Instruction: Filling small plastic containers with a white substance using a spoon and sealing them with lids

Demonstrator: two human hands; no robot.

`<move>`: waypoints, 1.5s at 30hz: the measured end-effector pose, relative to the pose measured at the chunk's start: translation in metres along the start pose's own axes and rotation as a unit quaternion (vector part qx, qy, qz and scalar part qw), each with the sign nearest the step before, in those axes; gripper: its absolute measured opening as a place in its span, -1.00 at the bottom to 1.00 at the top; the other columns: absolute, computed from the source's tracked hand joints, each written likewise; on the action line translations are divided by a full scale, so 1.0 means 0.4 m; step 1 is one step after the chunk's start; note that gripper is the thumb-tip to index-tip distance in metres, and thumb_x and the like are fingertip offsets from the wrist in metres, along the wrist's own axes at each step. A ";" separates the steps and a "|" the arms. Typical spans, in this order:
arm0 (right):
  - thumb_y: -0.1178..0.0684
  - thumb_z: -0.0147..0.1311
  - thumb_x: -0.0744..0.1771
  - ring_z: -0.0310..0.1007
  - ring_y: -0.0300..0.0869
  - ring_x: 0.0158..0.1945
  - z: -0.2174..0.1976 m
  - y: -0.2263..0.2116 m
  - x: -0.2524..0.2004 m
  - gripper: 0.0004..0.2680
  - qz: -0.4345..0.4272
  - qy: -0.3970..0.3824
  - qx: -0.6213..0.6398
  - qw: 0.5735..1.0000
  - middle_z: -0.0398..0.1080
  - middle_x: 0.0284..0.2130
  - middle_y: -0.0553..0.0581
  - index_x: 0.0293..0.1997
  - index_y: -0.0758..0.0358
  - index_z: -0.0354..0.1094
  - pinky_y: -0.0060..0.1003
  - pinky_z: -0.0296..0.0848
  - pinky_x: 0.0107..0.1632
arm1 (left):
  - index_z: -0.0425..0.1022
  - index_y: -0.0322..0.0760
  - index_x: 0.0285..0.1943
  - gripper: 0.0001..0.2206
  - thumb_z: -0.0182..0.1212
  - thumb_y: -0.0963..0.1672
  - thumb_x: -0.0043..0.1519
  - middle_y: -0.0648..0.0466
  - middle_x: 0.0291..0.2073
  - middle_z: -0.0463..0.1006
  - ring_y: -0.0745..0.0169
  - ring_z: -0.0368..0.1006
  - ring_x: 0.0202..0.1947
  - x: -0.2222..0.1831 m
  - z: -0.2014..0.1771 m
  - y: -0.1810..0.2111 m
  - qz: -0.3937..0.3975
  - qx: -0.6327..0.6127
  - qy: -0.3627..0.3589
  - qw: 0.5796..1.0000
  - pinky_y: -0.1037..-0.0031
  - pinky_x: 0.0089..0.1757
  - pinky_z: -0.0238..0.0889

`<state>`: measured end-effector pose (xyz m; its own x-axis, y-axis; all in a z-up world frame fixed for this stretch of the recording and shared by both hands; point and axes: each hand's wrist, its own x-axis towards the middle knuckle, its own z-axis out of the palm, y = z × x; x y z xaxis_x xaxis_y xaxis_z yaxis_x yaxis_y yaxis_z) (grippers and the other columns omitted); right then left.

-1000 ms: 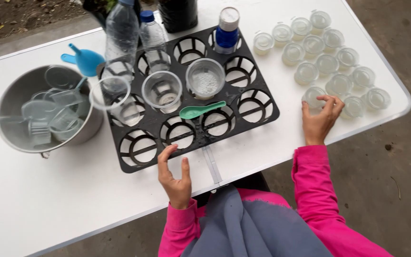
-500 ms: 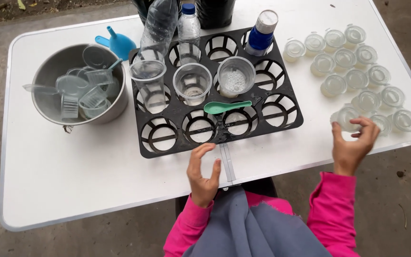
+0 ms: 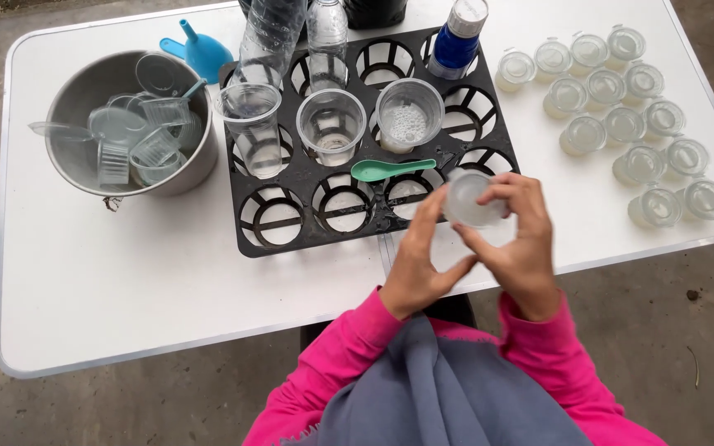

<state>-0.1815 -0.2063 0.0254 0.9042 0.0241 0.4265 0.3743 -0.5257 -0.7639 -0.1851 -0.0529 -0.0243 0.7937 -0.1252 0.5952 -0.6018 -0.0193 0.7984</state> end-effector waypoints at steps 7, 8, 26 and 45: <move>0.04 0.49 0.20 0.42 0.08 -0.05 0.124 -0.040 0.062 -0.67 -0.033 -0.002 -0.019 0.999 0.28 -0.02 0.22 -0.08 0.17 0.38 -0.19 0.41 -0.08 | 0.29 -0.43 0.39 -0.28 0.55 -0.16 0.03 -0.22 0.17 0.46 -0.32 0.44 0.18 0.064 -0.066 -0.073 -0.020 0.080 0.117 0.990 0.03 0.19 0.26; 0.04 0.49 0.20 0.42 0.10 -0.08 0.138 -0.043 0.073 -0.67 -0.037 -0.003 -0.011 0.999 0.27 -0.03 0.23 -0.06 0.18 0.38 -0.19 0.42 -0.08 | 0.30 -0.41 0.38 -0.28 0.56 -0.14 0.02 -0.19 0.12 0.50 -0.29 0.47 0.14 0.075 -0.072 -0.085 -0.027 0.092 0.135 0.986 0.06 0.17 0.29; 0.01 0.38 0.31 0.39 -0.01 -0.19 0.059 -0.048 0.255 -0.85 -0.305 -0.139 -0.071 0.939 0.49 -0.19 0.11 -0.09 0.13 0.60 -0.14 0.35 -0.09 | 0.45 -0.38 0.27 -0.35 0.63 -0.11 -0.02 -0.19 -0.03 0.61 0.06 0.59 0.00 0.163 -0.186 -0.108 -0.099 -0.080 0.066 0.990 0.39 -0.03 0.52; 0.16 0.33 0.31 0.48 0.00 -0.22 0.010 -0.095 0.292 -0.96 -0.351 -0.187 -0.052 0.916 0.55 -0.27 0.05 -0.28 0.13 0.56 -0.15 0.40 -0.12 | 0.45 -0.38 0.28 -0.35 0.64 -0.17 -0.01 -0.12 -0.01 0.62 0.27 0.51 0.03 0.198 -0.227 -0.066 -0.120 -0.167 -0.023 0.978 0.38 0.00 0.51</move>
<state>-0.0893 -0.1799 0.1023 0.4630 0.6663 0.5845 0.8864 -0.3473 -0.3061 -0.0983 0.0276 0.0099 0.8995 -0.2013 0.3878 -0.3292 0.2714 0.9044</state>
